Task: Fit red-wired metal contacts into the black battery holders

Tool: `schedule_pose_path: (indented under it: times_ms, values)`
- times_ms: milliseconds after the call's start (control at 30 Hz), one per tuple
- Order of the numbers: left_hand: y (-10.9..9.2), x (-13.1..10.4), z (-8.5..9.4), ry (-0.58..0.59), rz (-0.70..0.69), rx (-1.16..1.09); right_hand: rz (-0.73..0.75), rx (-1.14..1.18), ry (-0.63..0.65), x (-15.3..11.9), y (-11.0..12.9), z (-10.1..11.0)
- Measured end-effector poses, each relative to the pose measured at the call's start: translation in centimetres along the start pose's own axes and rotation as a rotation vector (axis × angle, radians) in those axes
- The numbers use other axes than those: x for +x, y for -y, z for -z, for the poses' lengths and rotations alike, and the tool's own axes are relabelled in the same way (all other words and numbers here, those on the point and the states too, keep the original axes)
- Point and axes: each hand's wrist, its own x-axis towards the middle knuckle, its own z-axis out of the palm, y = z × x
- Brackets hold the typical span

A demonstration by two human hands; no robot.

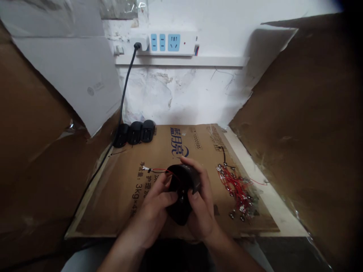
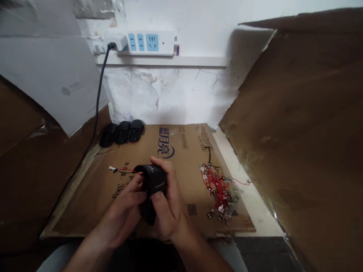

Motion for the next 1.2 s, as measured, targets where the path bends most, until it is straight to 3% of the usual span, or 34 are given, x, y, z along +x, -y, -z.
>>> schedule_pose_path:
  times_ms: [467,867,1200]
  values:
    - [0.8,-0.1,-1.4,-0.164,-0.064,-0.037,-0.027,-0.018,-0.042,-0.3,0.2,-0.6]
    - [1.5,0.1,-1.4,-0.218,-0.078,-0.027,-0.020,0.041,-0.075,-0.4,-0.1,-0.9]
    - [1.2,0.2,-1.6,-0.180,-0.056,-0.070,-0.032,0.049,-0.093,-0.5,-0.1,-1.4]
